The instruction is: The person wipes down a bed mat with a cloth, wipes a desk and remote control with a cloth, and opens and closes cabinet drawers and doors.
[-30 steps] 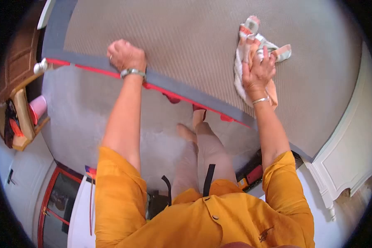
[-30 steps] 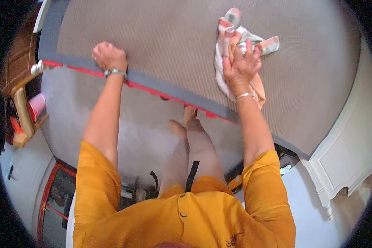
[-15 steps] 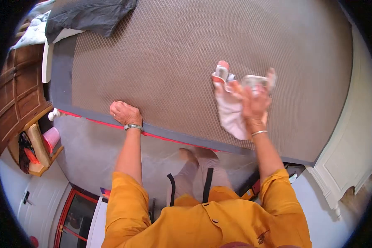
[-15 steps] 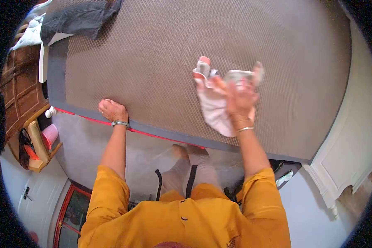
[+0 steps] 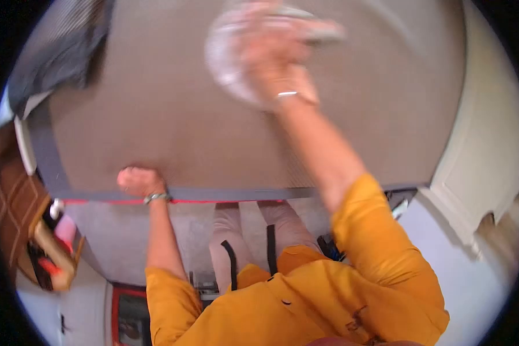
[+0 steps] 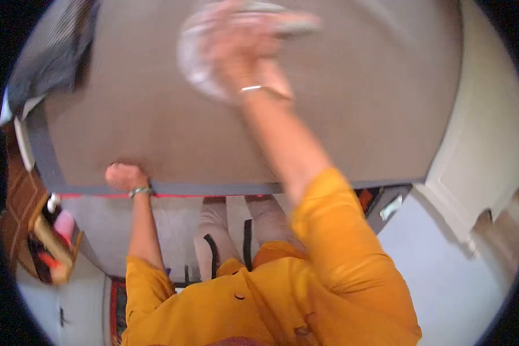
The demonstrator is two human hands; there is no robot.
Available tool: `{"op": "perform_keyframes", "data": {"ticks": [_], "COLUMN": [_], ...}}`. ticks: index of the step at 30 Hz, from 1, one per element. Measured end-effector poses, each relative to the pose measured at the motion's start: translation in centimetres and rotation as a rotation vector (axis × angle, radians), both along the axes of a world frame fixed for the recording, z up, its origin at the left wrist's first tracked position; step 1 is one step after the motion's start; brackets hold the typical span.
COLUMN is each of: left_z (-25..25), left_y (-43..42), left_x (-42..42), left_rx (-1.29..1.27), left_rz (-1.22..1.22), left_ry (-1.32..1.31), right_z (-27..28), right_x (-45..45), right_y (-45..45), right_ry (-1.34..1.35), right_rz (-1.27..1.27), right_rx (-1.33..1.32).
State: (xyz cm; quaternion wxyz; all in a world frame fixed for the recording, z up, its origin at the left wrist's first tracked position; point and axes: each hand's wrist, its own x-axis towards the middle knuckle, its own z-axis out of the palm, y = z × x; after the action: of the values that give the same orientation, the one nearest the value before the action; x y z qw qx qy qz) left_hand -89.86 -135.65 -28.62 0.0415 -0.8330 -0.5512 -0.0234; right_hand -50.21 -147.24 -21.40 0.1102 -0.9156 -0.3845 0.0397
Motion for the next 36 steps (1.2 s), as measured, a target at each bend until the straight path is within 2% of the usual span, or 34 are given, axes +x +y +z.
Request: {"op": "perform_keyframes", "data": {"ticks": [2,3,5,8,9,10,11,13,15,17,18,21,24,25,27,30,32,33,35,36], "left_z": [0.4,0.6,1.1,1.4,1.4,1.2,0.6,-0.1,0.3,1.2,1.1,0.9,1.0,1.4,3.3,3.9,5.2,5.7,7.5,8.7], "left_y": [-0.5,-0.6,-1.2,-1.3,-1.4,-1.4,-1.4,-1.2,-1.1,-1.4,-1.4,-1.5,-1.8,-2.1,-2.8,-2.6,-2.6,-3.1,-4.9,-5.7], "left_x": [0.6,0.9,1.2,1.0,1.0,1.3,1.2,0.3,0.3,1.7,1.7,2.1,2.8,3.0,4.2,4.0,2.3,1.2,-2.6,-5.3], "left_rx": [0.178,0.176,0.179,0.105,0.079,0.161,0.188,0.28,0.248,0.202,0.211,0.168,0.144,0.11,-0.033,-0.058,-0.181,-0.279,-0.432,-0.507], "left_rz": [-0.076,-0.074,-0.057,-0.027,-0.005,-0.022,-0.066,-0.137,-0.181,-0.083,-0.067,-0.036,-0.014,-0.005,0.093,0.026,-0.022,-0.04,0.074,0.097], "left_ry": [-0.121,-0.14,-0.164,-0.161,-0.149,-0.147,-0.152,-0.134,0.004,-0.154,-0.158,-0.15,-0.158,-0.148,-0.272,-0.495,-0.744,-0.889,-1.071,-1.071], "right_z": [1.4,1.7,0.0,-0.3,2.0,4.2,1.9,-0.5,-3.3,-5.8,-5.5,-1.0,-0.1,-1.0,-2.5,-4.1,-2.5,-2.5,-2.5,-2.4], "right_x": [-5.5,-8.5,-12.1,-9.6,-6.6,-3.1,-0.9,3.5,8.6,11.5,10.9,2.6,-4.8,-7.1,-10.8,-17.2,-21.0,-22.6,-25.7,-27.0], "right_y": [5.3,6.1,3.8,-0.3,-1.4,-2.7,-4.7,-14.0,-25.1,-35.6,-38.5,-35.1,-32.1,-31.5,-28.4,-18.6,-10.0,-5.5,3.5,7.8], "right_ry": [0.304,0.389,0.31,0.22,0.314,0.408,0.432,-0.026,-0.256,-0.434,-0.427,-0.112,0.07,-0.038,-0.155,-0.22,-0.141,-0.102,-0.06,-0.054], "right_rz": [0.179,0.292,0.547,0.613,0.542,0.467,0.332,0.038,-0.24,-0.522,-0.679,-1.174,-1.257,-1.098,-0.837,-0.485,-0.114,-0.07,-0.005,0.02], "right_rx": [0.202,0.302,0.454,0.349,0.19,0.03,-0.06,-0.009,-0.117,-0.286,-0.311,-0.126,0.014,-0.124,-0.165,-0.289,-0.026,-0.057,-0.061,-0.028]}}
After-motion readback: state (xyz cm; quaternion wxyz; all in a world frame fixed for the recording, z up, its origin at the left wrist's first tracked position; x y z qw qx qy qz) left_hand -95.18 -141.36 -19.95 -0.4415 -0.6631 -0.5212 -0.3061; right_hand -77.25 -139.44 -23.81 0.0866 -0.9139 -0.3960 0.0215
